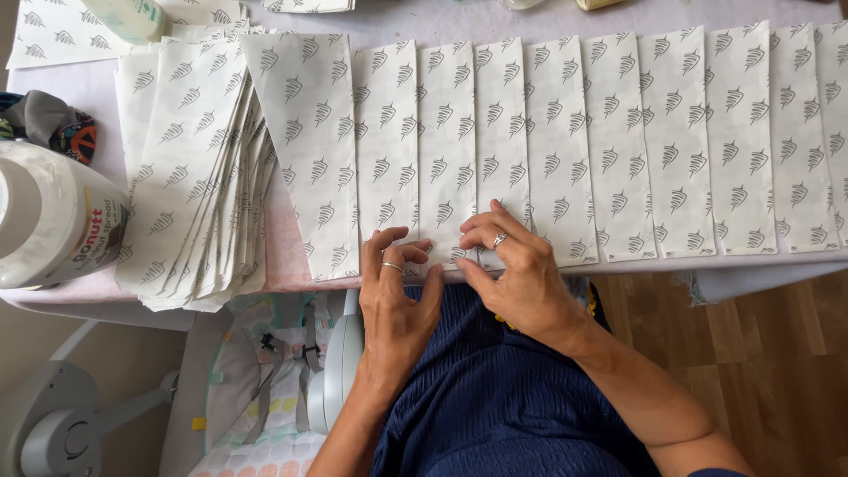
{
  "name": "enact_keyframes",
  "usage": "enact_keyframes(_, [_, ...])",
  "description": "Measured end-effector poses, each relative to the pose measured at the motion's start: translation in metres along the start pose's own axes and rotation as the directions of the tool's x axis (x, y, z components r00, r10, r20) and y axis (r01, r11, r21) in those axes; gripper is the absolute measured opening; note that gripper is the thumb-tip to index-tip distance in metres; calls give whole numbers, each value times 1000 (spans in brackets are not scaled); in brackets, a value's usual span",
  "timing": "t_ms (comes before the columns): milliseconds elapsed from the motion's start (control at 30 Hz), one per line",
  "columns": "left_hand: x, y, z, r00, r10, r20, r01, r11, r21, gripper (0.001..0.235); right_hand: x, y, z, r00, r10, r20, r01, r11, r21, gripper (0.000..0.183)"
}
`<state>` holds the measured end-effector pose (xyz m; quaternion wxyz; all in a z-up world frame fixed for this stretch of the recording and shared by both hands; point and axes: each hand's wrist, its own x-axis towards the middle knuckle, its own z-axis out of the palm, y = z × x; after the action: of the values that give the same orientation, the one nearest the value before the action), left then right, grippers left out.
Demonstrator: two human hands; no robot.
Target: Laying out paper strips in a fan pattern, applying glue to the edges, and folding them into stacks.
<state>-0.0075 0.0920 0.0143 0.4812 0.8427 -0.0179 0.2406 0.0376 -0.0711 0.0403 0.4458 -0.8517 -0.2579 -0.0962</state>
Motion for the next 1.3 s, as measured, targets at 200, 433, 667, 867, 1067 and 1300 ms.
enact_keyframes(200, [-3,9,1,998,27,-51,-26,999,19,22,-1,2,-7,998,47,40,-48,999,22,12])
enact_keyframes(433, [-17,-3,28,973,171,-155,-131,962,238,28,-1,-5,-7,998,40,43,-40,999,-3,12])
enact_keyframes(667, [-22,-9,30,984,99,-148,-84,990,110,23,-2,-5,-10,999,33,25,-33,999,9,12])
enact_keyframes(867, [-16,8,1,971,171,-165,-166,985,43,20,-2,-12,-4,1000,-15,-9,15,999,-49,18])
enact_keyframes(1067, [-9,-23,-52,963,261,-70,-250,958,138,26,0,-36,37,988,-149,-48,149,989,-10,17])
enact_keyframes(1300, [3,-35,-65,937,319,145,-339,928,154,24,-2,-28,50,973,-230,24,232,968,-92,12])
